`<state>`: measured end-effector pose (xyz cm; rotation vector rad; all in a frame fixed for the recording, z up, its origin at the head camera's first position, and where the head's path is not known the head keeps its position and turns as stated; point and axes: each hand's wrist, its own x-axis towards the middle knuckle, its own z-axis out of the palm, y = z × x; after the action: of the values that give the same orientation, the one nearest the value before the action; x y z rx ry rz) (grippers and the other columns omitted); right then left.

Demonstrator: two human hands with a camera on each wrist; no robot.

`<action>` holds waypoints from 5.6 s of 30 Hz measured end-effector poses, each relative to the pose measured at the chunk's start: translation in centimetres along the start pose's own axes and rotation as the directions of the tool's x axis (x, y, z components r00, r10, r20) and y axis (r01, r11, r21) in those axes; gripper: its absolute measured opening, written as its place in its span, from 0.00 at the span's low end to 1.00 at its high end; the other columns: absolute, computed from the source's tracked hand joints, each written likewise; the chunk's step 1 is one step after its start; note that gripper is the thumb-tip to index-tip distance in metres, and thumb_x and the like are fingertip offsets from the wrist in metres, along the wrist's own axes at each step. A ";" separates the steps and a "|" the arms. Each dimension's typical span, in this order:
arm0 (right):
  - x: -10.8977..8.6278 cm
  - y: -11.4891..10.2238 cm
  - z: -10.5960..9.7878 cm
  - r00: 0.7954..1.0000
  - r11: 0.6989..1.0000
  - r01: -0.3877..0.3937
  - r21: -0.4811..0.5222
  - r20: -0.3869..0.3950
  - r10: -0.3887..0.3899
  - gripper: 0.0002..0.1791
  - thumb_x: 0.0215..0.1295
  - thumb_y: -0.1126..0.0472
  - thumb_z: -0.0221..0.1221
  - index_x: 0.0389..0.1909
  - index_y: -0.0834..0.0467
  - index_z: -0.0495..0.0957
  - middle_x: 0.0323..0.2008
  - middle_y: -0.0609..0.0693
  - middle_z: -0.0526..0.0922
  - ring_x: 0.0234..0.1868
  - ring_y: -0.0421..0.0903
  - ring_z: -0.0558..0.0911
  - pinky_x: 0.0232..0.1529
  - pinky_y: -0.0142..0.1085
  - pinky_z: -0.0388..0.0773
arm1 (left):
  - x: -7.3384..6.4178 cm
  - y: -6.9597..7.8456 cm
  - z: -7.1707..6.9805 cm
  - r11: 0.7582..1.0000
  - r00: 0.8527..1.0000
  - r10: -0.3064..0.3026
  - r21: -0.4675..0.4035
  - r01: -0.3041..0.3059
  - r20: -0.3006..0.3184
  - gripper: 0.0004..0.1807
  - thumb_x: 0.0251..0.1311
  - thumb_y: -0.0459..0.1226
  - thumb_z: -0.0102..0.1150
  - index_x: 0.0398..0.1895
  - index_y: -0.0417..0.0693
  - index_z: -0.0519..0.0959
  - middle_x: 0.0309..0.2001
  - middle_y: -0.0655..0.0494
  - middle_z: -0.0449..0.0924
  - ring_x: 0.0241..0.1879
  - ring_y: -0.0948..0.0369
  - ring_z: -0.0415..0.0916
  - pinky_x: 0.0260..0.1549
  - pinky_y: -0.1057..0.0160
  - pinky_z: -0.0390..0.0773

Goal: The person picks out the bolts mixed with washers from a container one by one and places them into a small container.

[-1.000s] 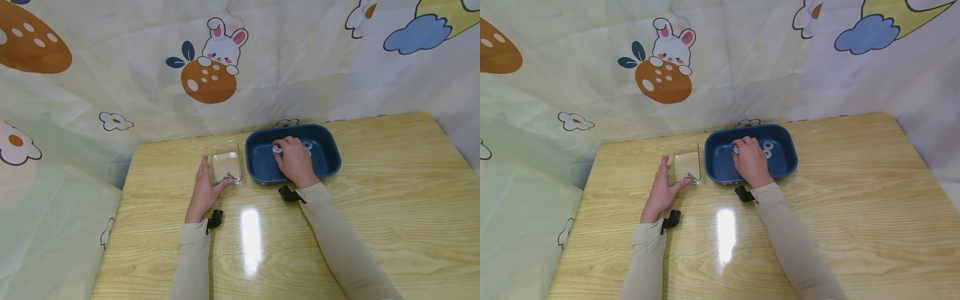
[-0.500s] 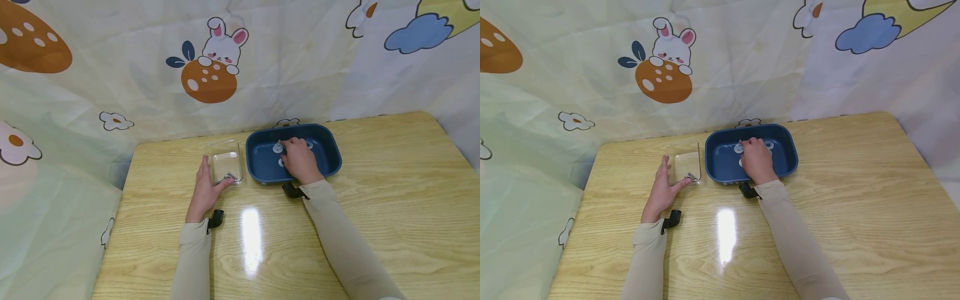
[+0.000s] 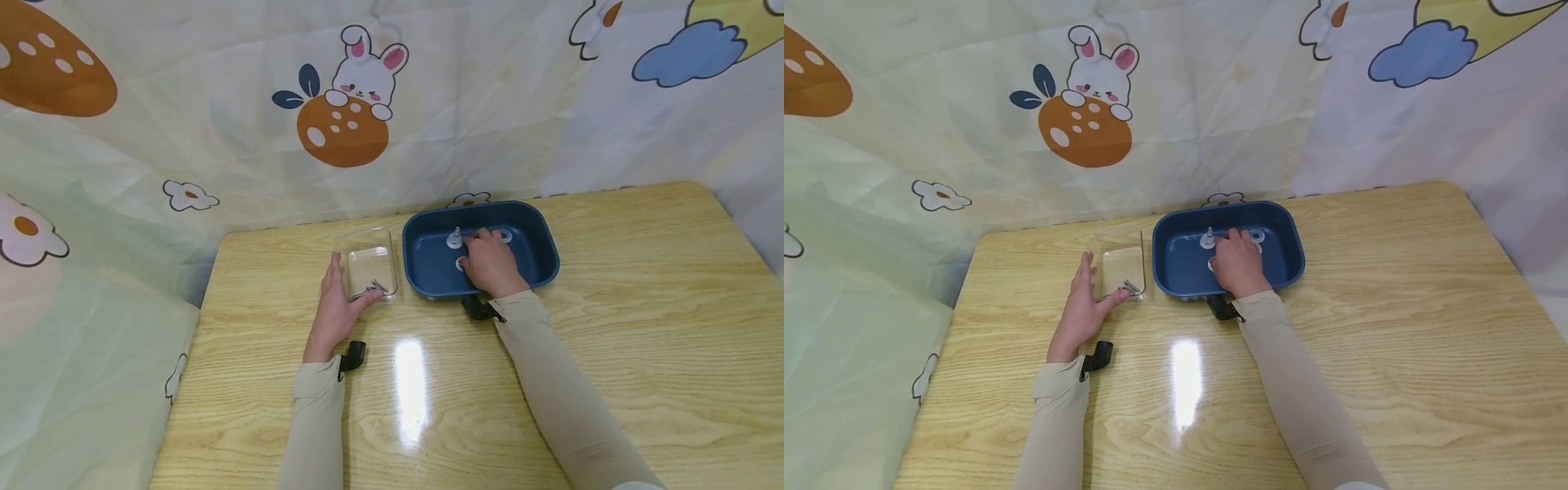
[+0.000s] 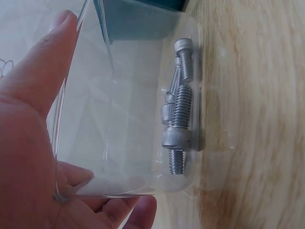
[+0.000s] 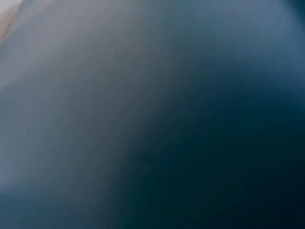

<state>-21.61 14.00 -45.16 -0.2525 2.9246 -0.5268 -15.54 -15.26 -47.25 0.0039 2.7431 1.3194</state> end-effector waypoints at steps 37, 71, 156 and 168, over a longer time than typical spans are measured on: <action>-0.3 0.0 -0.4 0.985 0.979 -0.156 0.135 -0.053 0.164 0.15 0.73 0.66 0.54 0.55 0.59 0.82 0.54 0.66 0.81 0.49 0.62 0.80 0.47 0.58 0.78 | 0.0 0.1 0.1 1.000 1.000 -0.002 0.001 0.002 0.000 0.68 0.55 0.60 0.69 0.82 0.46 0.32 0.81 0.49 0.36 0.79 0.49 0.36 0.73 0.44 0.50; -1.3 -2.9 0.3 0.869 0.952 0.245 0.182 -0.477 -0.132 0.10 0.65 0.66 0.61 0.45 0.60 0.85 0.35 0.55 0.83 0.29 0.50 0.80 0.27 0.44 0.78 | -0.1 -0.1 -0.1 1.000 1.000 -0.006 -0.003 0.006 0.004 0.68 0.55 0.61 0.69 0.82 0.50 0.31 0.81 0.50 0.36 0.79 0.49 0.36 0.73 0.45 0.51; -2.6 -9.5 5.1 0.779 0.855 0.519 0.006 -0.415 -0.470 0.08 0.67 0.62 0.66 0.46 0.53 0.88 0.42 0.46 0.85 0.39 0.44 0.76 0.35 0.35 0.79 | -0.1 -0.2 -0.2 0.999 0.999 0.034 0.019 -0.033 -0.023 0.67 0.56 0.60 0.69 0.81 0.42 0.33 0.81 0.46 0.38 0.78 0.46 0.37 0.71 0.42 0.55; -2.7 -9.3 4.6 0.775 0.847 0.531 0.041 -0.427 -0.465 0.10 0.66 0.63 0.66 0.47 0.56 0.87 0.42 0.48 0.83 0.42 0.46 0.78 0.37 0.36 0.80 | -0.2 -0.2 -0.1 1.000 1.000 0.009 0.012 -0.008 -0.022 0.67 0.56 0.59 0.69 0.81 0.44 0.33 0.81 0.46 0.38 0.78 0.46 0.38 0.71 0.42 0.54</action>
<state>-16.84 4.44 -45.77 -1.0429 3.1618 -0.9928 -15.36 -15.42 -47.31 0.0015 2.7724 1.3136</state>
